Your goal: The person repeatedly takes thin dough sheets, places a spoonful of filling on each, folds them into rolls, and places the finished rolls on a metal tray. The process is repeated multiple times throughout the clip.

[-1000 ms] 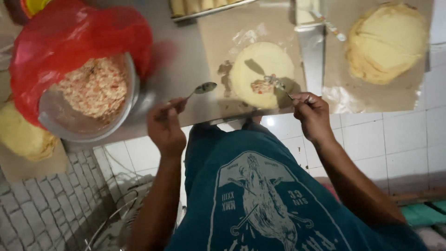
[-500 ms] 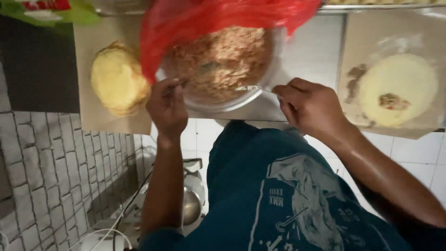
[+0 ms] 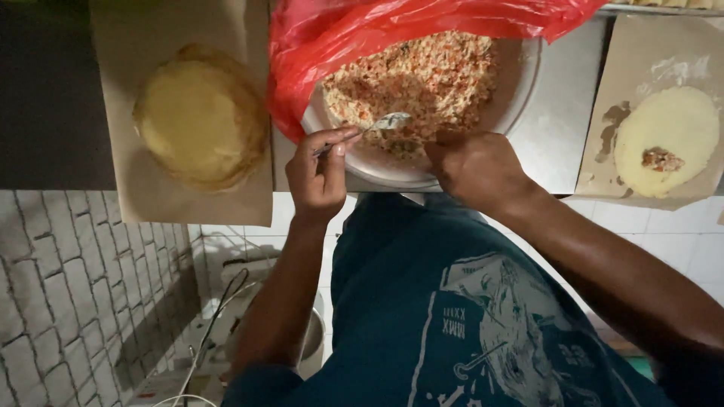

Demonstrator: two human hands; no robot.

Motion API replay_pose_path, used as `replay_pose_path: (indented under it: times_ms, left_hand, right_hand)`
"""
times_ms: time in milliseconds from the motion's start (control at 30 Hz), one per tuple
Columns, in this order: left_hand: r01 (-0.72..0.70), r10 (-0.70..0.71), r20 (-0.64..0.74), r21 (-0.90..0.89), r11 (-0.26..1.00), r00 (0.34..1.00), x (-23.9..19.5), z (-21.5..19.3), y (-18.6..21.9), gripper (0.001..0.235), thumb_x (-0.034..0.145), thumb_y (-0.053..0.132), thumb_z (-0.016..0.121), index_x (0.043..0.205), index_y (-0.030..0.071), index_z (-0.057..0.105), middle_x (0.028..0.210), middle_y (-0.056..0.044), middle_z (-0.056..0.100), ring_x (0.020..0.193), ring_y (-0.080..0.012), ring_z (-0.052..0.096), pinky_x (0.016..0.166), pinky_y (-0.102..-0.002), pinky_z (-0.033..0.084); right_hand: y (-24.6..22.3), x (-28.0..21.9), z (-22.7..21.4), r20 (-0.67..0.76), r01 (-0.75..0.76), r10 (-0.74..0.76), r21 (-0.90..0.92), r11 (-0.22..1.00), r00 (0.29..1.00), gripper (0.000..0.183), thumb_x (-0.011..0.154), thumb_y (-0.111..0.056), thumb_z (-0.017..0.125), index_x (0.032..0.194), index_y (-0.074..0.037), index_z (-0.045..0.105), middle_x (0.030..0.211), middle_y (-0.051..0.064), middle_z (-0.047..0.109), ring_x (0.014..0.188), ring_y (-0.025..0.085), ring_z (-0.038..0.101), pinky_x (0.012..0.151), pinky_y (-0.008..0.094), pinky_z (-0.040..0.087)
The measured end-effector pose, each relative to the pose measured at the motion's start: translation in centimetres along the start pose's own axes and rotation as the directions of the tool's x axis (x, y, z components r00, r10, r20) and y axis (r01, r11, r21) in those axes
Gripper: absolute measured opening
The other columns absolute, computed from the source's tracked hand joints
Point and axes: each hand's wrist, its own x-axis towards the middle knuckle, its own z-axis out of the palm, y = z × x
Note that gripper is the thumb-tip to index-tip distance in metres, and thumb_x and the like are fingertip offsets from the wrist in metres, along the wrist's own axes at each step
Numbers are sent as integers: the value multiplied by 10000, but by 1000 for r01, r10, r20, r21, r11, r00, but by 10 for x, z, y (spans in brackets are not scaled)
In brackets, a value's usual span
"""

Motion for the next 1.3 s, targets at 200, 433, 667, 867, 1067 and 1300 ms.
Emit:
replay_pose_path:
  times_ms: [200,433,667,867,1067,1300]
  left_hand:
    - [-19,16,-43,-67,998,999,-1,-2,8,102,1050,-7,530,1088,-93,568,1073,-246,743,958,-398,767,800,-433,673]
    - [-183,182,-221,16,983,958,-7,-8,-14,189,1097,92,508,1175,-81,517,1108,-248,696,970,-394,754,789,-455,681]
    - [-225,254,-276,134,965,927,7,20,20,155,1055,5,541,1164,-94,492,1068,-259,649,955,-353,735,833,-419,637]
    - [11,-11,-1,-19,1000,1000,-5,149,62,90,1060,-1,546,1134,-30,590,1110,-245,701,1071,-349,743,960,-417,649]
    - [-100,24,428,157,982,903,-21,290,71,257,1044,121,543,1139,-18,736,1131,-159,769,1047,-274,762,946,-375,612]
    - [-115,55,503,89,989,862,-59,391,47,165,1043,187,657,1141,107,763,1050,-81,785,951,-297,765,842,-415,609]
  right_hand:
    - [-6,9,-29,83,-81,71,125,989,994,372,909,-240,581,543,-253,652,504,-47,583,518,207,615,503,309,424]
    - [24,16,-14,-63,-45,92,533,845,994,261,861,-257,700,645,-146,605,491,125,558,599,376,653,512,446,463]
    - [88,-40,-71,421,-526,393,824,209,817,58,857,-126,750,819,-114,793,588,87,635,526,165,535,513,313,419]
    - [191,-205,-93,263,-450,471,824,345,842,170,992,-19,712,1156,-3,756,1042,130,770,899,157,704,821,285,546]
    - [246,-367,-53,-65,-399,571,652,645,818,141,1075,-9,693,1181,15,783,938,133,731,786,211,633,705,342,468]
    - [252,-461,72,-384,-424,614,473,772,689,124,1034,-137,701,1085,-71,794,822,76,668,768,280,684,697,369,548]
